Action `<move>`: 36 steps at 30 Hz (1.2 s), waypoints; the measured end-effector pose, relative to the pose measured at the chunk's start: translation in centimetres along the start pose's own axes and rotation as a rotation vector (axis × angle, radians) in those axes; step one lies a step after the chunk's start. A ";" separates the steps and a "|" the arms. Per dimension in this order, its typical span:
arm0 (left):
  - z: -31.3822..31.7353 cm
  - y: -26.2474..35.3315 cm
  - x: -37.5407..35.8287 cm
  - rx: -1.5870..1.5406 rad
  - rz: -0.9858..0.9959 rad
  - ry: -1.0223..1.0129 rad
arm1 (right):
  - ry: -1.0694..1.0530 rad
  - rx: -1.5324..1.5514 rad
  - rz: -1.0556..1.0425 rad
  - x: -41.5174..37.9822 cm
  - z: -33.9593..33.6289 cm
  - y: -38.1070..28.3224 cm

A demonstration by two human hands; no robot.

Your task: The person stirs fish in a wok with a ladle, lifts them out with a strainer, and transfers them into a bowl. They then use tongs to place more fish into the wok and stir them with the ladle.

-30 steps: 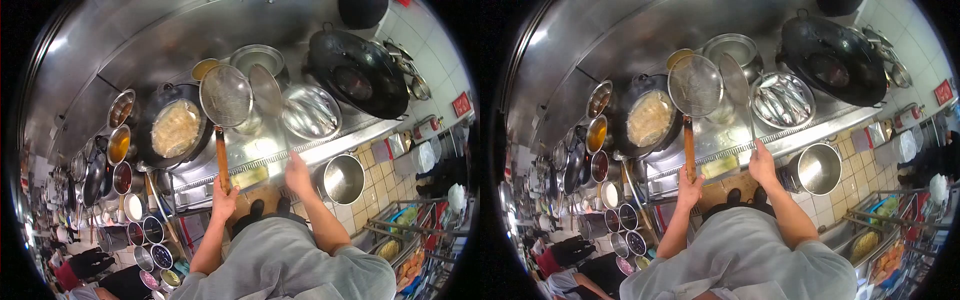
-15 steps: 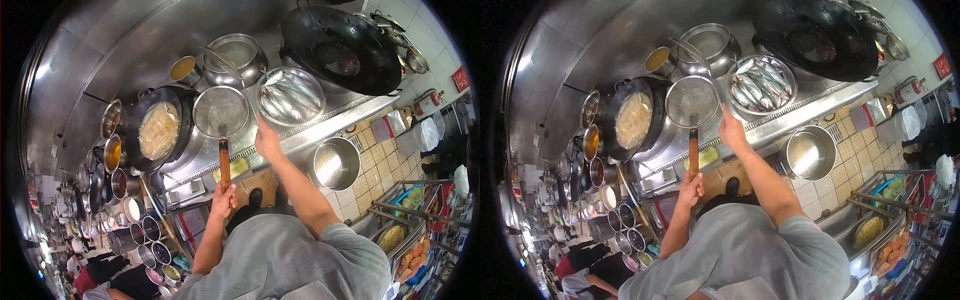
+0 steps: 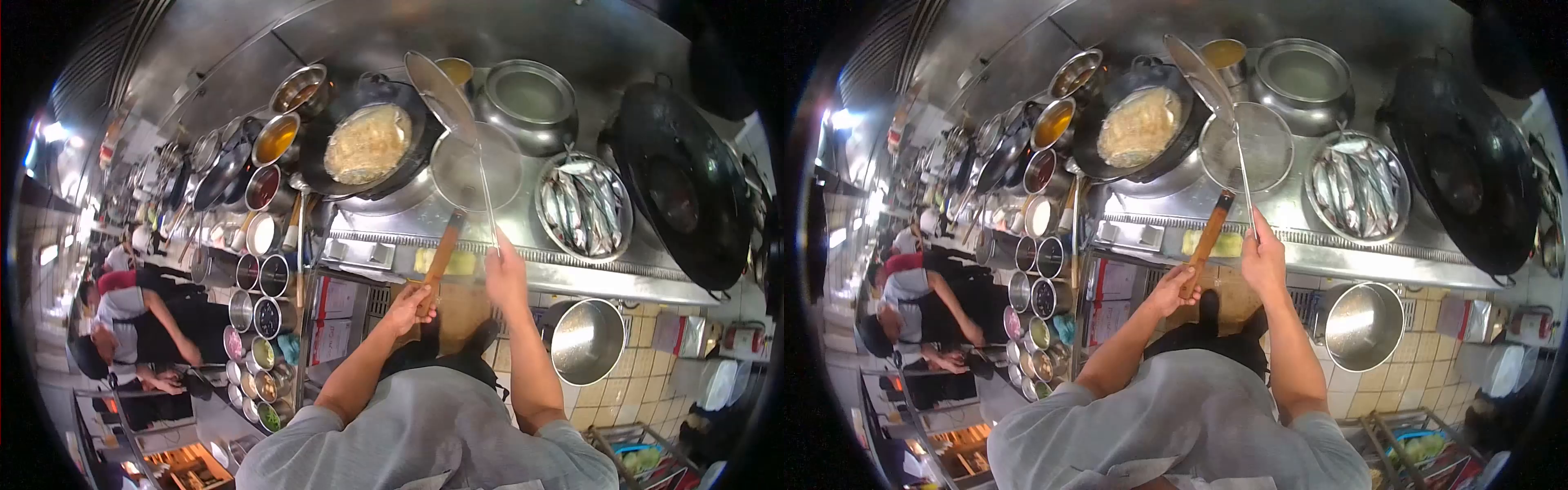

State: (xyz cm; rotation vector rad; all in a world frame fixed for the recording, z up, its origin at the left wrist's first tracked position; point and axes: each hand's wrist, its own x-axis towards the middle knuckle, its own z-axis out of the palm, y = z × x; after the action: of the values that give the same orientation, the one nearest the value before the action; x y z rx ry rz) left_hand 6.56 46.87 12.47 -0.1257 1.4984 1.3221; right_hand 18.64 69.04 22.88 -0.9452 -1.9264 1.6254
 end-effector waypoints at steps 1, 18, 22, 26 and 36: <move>-0.5 -0.3 -0.4 -0.057 0.008 0.001 | -0.033 -0.027 0.006 0.0 0.5 -0.5; -26.5 -16.1 -6.0 -0.298 0.022 0.296 | -0.335 -0.699 -0.338 1.9 15.4 -9.2; -33.1 -21.5 -6.5 -0.106 -0.022 0.433 | -0.276 -0.671 -0.294 2.4 19.4 -7.5; -37.3 -25.0 -8.0 -0.010 -0.075 0.452 | -0.247 -0.483 -0.110 2.0 19.4 -9.8; -36.0 -27.2 -9.3 -0.036 -0.153 0.497 | 0.140 -0.656 -0.220 7.4 21.8 -6.9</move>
State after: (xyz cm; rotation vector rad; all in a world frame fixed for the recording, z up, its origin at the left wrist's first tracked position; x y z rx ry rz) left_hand 6.13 4.44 -5.37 -0.6175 1.8340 1.2466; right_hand -3.31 59.42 24.38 -0.9950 -2.4053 0.7796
